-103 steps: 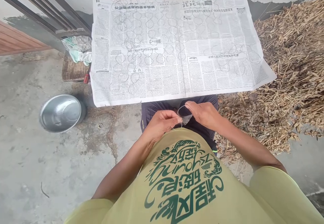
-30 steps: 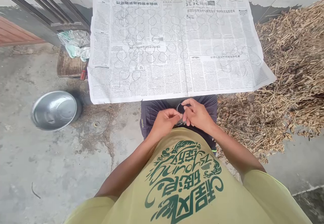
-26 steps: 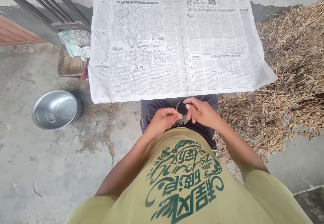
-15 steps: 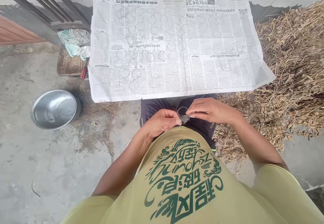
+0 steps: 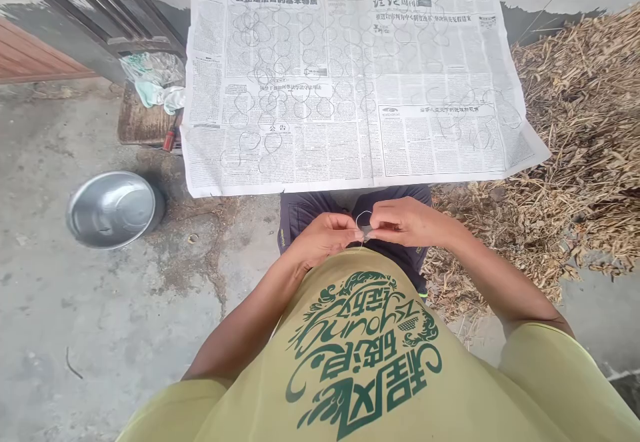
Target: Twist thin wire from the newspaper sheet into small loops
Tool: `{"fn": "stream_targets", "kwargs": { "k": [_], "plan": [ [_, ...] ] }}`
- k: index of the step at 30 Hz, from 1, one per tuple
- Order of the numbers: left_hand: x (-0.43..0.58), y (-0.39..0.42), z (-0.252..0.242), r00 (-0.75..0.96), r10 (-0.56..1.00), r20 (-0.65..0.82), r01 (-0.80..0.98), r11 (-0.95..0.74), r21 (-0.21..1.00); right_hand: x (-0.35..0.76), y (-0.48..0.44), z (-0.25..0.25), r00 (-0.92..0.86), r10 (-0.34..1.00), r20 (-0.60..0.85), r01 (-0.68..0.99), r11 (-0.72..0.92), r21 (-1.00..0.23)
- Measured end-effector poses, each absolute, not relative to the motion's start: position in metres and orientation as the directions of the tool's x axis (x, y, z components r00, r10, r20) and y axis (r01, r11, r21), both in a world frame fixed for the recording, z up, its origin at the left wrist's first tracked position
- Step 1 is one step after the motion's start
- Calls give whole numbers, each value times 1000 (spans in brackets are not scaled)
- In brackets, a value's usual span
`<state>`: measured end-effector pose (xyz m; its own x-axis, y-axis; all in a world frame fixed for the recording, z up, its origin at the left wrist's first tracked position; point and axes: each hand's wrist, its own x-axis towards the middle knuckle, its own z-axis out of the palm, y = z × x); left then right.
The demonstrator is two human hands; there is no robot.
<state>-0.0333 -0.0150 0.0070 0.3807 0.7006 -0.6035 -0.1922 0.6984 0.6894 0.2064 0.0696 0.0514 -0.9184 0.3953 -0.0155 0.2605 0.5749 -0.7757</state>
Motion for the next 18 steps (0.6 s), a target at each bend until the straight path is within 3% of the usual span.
{"fn": "stream_targets", "kwargs": {
  "k": [18],
  "plan": [
    [-29,-7,6,366,811,-457,20,484,875,206,66,36,-892,451,6,271,547,-792]
  ]
}}
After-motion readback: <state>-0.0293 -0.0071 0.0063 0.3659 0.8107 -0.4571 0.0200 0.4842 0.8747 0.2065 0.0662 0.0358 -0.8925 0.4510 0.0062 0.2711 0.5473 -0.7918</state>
